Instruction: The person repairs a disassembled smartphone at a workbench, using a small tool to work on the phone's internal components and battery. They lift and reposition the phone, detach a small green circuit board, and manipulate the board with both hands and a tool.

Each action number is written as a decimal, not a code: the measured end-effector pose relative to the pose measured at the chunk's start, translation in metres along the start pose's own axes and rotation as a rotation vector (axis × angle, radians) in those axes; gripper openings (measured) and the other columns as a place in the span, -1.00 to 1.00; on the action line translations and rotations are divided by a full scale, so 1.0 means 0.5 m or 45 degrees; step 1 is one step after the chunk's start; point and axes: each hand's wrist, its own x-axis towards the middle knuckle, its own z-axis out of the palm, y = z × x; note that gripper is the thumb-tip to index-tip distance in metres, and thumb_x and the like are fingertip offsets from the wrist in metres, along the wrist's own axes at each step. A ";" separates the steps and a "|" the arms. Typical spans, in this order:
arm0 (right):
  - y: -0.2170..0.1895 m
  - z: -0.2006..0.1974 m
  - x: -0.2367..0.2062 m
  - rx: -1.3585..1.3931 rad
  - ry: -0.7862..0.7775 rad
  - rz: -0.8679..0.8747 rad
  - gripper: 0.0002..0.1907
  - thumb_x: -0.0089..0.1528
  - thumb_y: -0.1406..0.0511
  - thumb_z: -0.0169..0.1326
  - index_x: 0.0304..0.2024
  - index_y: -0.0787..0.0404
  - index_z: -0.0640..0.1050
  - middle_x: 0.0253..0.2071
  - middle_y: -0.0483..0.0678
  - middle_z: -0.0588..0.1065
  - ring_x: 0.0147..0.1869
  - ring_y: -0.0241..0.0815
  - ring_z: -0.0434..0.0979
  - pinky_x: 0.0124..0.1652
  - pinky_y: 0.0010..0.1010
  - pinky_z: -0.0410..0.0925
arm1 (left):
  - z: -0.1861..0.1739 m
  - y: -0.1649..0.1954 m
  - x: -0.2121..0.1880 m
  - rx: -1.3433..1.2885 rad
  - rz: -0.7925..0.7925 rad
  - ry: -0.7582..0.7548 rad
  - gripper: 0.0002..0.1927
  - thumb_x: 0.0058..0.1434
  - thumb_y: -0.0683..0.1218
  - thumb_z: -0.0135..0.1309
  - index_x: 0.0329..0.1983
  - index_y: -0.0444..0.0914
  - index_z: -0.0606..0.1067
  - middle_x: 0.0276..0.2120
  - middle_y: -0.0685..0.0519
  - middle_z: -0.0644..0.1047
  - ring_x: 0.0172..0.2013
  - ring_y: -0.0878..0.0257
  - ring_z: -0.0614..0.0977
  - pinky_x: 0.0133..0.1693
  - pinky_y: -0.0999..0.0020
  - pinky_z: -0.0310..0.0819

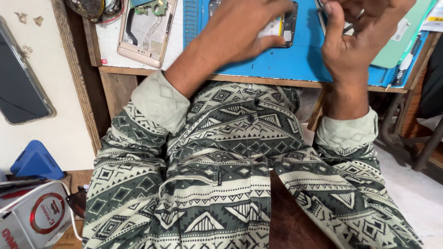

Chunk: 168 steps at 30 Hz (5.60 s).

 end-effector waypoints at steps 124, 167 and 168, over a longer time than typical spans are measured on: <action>-0.090 0.044 0.157 0.400 0.113 0.134 -0.61 0.39 0.51 0.11 0.20 0.19 0.32 -0.03 -0.01 0.51 0.07 -0.24 0.60 0.06 -0.43 0.50 | 0.019 0.030 0.074 0.200 -0.227 0.133 -0.60 0.09 0.12 0.33 -0.17 -0.27 0.65 -0.23 -0.02 0.49 -0.11 0.04 0.48 -0.06 0.09 0.33; -0.040 0.041 0.102 0.384 0.194 -0.009 -0.46 0.41 0.59 0.03 0.31 0.14 0.16 0.02 0.14 0.52 0.07 -0.02 0.65 0.04 -0.30 0.57 | 0.014 0.032 0.072 0.113 -0.125 0.237 -0.86 0.22 0.00 0.23 -0.26 -0.14 0.64 -0.30 0.11 0.49 -0.19 0.15 0.52 -0.13 0.15 0.25; -0.035 0.041 0.098 0.369 0.215 0.013 -0.47 0.42 0.59 0.03 0.31 0.15 0.16 0.02 0.14 0.52 0.07 -0.03 0.65 0.05 -0.30 0.57 | 0.014 0.032 0.070 0.110 -0.123 0.240 -0.88 0.21 -0.01 0.23 -0.27 -0.14 0.64 -0.30 0.10 0.49 -0.19 0.14 0.51 -0.13 0.14 0.25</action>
